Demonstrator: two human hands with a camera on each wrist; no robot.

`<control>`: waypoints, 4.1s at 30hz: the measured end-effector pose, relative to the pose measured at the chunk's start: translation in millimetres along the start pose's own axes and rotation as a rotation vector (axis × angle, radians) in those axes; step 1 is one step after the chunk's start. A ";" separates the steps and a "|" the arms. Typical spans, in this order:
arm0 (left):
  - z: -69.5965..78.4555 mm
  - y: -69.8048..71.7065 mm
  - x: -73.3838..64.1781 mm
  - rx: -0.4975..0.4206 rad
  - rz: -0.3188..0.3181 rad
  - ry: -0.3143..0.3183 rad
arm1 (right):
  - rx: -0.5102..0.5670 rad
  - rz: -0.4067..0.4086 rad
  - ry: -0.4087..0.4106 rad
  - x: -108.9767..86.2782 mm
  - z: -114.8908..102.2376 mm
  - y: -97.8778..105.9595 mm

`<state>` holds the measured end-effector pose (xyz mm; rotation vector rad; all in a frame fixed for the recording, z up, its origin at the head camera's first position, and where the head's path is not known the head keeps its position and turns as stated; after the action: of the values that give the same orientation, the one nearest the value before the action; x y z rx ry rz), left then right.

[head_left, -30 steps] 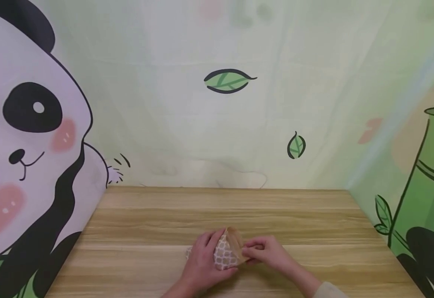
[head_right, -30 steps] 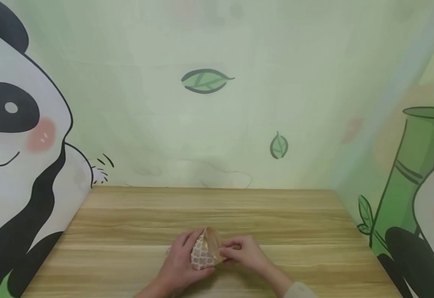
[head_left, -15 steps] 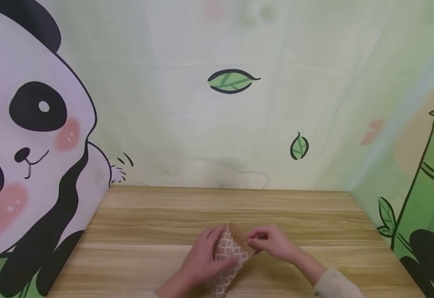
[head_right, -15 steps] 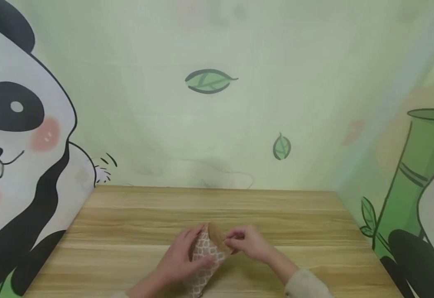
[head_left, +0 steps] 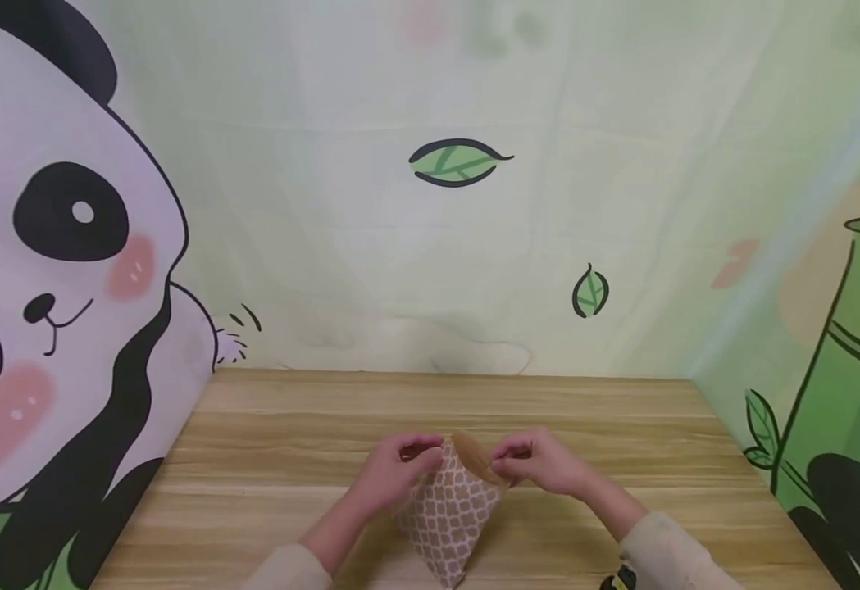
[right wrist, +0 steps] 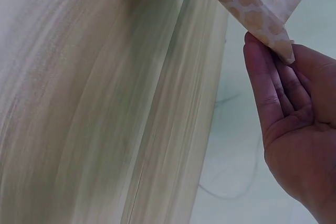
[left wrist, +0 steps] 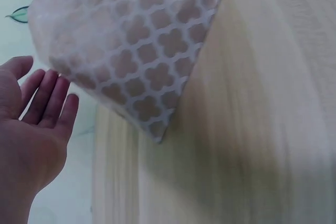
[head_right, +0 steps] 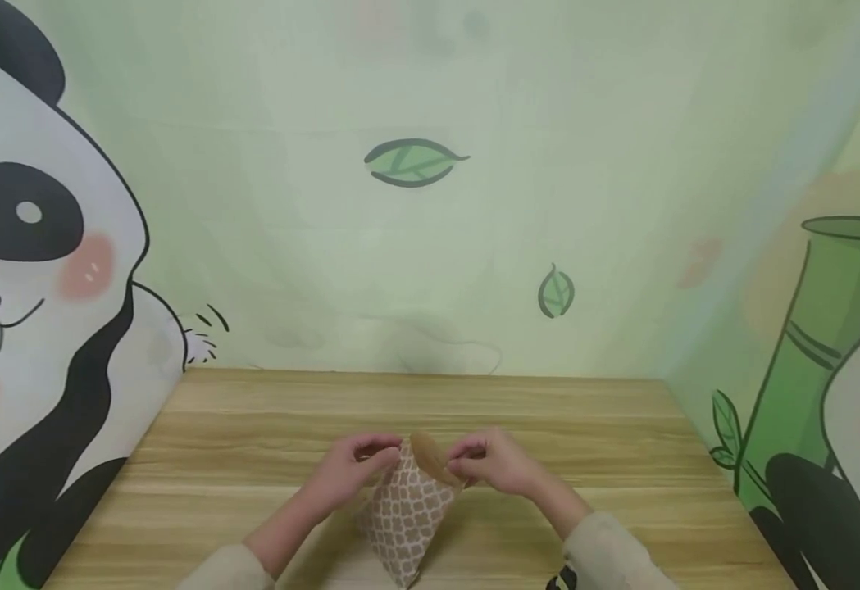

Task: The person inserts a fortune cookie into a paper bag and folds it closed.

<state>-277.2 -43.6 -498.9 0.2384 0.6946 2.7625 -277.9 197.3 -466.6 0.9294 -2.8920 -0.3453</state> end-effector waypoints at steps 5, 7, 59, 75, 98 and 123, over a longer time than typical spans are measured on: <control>2.7 4.3 5.7 -0.038 -0.048 0.020 | -0.033 -0.011 -0.024 2.8 -1.6 1.6; 3.4 4.7 7.7 -0.051 -0.061 0.025 | -0.045 -0.019 -0.027 4.7 -3.1 2.0; 27.2 -22.4 -10.0 0.073 0.485 0.115 | 0.108 0.351 0.051 -22.9 13.8 0.5; 8.6 -25.0 -3.3 -0.111 0.219 0.170 | 0.170 0.432 0.040 -28.1 23.8 8.9; 12.2 -25.2 1.3 -0.017 0.241 0.119 | 0.262 0.438 -0.004 -27.4 36.0 8.5; 0.5 -27.8 3.2 -0.047 0.190 0.125 | 0.206 0.538 -0.032 -29.8 47.8 0.1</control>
<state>-273.7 -19.0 -511.6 0.1290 0.6676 2.9927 -260.9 223.8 -513.3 0.1334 -3.0895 -0.0186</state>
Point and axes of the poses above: each hand's wrist, its own x-axis towards the middle knuckle, its own y-axis out of the back of the hand, z = x × y, the point moved 5 cm from there along x, towards the middle knuckle, and after that the axes turned 12 degrees about x, right-handed, at the moved point
